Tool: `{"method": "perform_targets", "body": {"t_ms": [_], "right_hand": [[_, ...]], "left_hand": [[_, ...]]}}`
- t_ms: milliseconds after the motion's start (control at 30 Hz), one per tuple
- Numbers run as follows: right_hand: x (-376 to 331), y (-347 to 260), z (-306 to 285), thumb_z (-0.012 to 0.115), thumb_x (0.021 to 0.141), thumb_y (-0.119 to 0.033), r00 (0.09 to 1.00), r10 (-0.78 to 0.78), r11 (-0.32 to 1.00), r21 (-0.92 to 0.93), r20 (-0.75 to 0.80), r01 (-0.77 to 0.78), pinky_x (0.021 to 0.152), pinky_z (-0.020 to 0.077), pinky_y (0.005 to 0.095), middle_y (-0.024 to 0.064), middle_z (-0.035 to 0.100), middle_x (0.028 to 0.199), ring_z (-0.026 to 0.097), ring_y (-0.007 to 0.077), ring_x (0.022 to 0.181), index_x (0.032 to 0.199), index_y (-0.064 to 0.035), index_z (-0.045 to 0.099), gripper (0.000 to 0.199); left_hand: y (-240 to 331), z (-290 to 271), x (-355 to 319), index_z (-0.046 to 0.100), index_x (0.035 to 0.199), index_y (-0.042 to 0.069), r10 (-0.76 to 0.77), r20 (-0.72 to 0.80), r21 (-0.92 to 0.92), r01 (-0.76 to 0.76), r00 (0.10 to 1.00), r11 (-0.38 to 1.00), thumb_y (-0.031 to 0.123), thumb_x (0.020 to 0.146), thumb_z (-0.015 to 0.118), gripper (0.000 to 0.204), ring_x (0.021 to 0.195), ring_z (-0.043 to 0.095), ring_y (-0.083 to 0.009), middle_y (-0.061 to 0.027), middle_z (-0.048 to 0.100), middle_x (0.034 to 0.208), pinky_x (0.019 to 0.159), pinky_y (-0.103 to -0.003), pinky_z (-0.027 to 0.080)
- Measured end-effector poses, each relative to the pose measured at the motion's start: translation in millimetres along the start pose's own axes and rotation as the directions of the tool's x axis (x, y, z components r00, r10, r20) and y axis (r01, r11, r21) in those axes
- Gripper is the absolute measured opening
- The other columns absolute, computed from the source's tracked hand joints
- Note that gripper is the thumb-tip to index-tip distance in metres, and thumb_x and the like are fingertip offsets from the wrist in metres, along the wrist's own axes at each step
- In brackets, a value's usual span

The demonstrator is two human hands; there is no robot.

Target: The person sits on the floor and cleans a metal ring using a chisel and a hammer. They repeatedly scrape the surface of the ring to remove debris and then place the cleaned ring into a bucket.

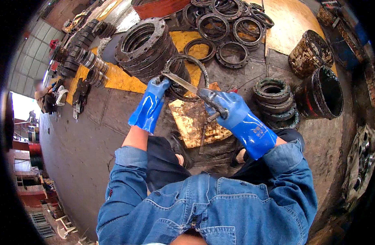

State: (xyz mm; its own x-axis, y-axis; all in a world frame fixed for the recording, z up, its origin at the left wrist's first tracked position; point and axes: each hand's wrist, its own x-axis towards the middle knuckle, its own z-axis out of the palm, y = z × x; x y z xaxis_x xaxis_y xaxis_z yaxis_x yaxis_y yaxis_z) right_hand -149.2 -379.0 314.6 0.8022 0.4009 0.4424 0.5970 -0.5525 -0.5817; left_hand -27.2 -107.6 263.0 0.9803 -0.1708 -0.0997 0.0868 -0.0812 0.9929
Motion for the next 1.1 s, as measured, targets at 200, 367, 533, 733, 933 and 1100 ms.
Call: {"method": "perform_targets", "body": {"t_ms": [200,367,533,733,933,1100], "right_hand": [[2.9,7.8,13.2,0.068,0.064,-0.001,0.997,0.054,0.998,0.032,-0.056,-0.053,0.073,0.0507,0.0415,0.0133,0.063,0.101,0.062,0.0342,0.085,0.130,-0.0131,0.050,0.070],[13.1,9.3,13.5,0.065,0.068,-0.001,0.979,0.153,0.985,0.095,-0.138,-0.141,0.072,0.0514,0.0412,0.0145,0.063,0.101,0.062,0.0349,0.084,0.127,-0.0128,0.053,0.062],[15.6,31.4,19.8,0.063,0.072,-0.006,0.928,0.270,0.963,0.054,-0.258,-0.265,0.072,0.0517,0.0423,0.0136,0.062,0.101,0.062,0.0362,0.082,0.125,-0.0180,0.054,0.055],[0.1,38.5,5.0,0.068,0.074,-0.014,0.980,0.184,0.960,-0.201,-0.076,-0.196,0.073,0.0506,0.0449,0.0141,0.060,0.100,0.060,0.0370,0.083,0.128,-0.0213,0.051,0.057],[-9.7,43.3,-1.8,0.067,0.073,-0.008,0.985,0.074,0.937,-0.349,0.158,-0.014,0.071,0.0503,0.0442,0.0120,0.061,0.093,0.060,0.0346,0.078,0.127,-0.0208,0.053,0.057],[9.1,57.5,-22.7,0.059,0.078,-0.009,0.976,-0.091,0.794,-0.576,0.199,0.192,0.060,0.0498,0.0391,0.0101,0.062,0.096,0.061,0.0269,0.074,0.126,-0.0192,0.054,0.049]], "left_hand": [[28.8,27.4,-15.0,0.059,0.104,-0.003,0.001,-0.003,-0.366,-0.002,1.000,0.930,0.013,0.091,0.059,0.022,0.074,0.064,-0.0166,-0.0077,0.064,0.088,0.065,-0.029,0.054],[38.5,33.2,-21.4,0.063,0.107,-0.001,-0.044,0.048,-0.388,0.060,0.998,0.920,0.011,0.087,0.064,0.023,0.082,0.062,-0.0125,-0.0051,0.066,0.097,0.075,-0.027,0.051],[38.5,41.7,-24.2,0.061,0.106,-0.001,0.017,-0.014,-0.204,-0.019,1.000,0.979,0.017,0.090,0.062,0.024,0.077,0.063,-0.0127,-0.0063,0.066,0.090,0.070,-0.026,0.051],[33.4,19.9,-23.3,0.062,0.108,-0.003,0.063,-0.076,-0.085,-0.069,0.995,0.994,0.018,0.091,0.060,0.027,0.081,0.061,-0.0116,-0.0066,0.067,0.093,0.074,-0.026,0.049],[35.6,3.0,-29.9,0.061,0.109,-0.003,0.079,-0.023,-0.008,-0.079,0.997,0.997,0.020,0.092,0.059,0.028,0.082,0.062,-0.0131,-0.0078,0.067,0.093,0.076,-0.027,0.049],[36.7,-7.6,-38.1,0.060,0.110,-0.002,0.018,0.116,0.078,-0.027,0.993,0.997,0.020,0.092,0.058,0.028,0.081,0.063,-0.0142,-0.0096,0.068,0.091,0.074,-0.028,0.050]]}}
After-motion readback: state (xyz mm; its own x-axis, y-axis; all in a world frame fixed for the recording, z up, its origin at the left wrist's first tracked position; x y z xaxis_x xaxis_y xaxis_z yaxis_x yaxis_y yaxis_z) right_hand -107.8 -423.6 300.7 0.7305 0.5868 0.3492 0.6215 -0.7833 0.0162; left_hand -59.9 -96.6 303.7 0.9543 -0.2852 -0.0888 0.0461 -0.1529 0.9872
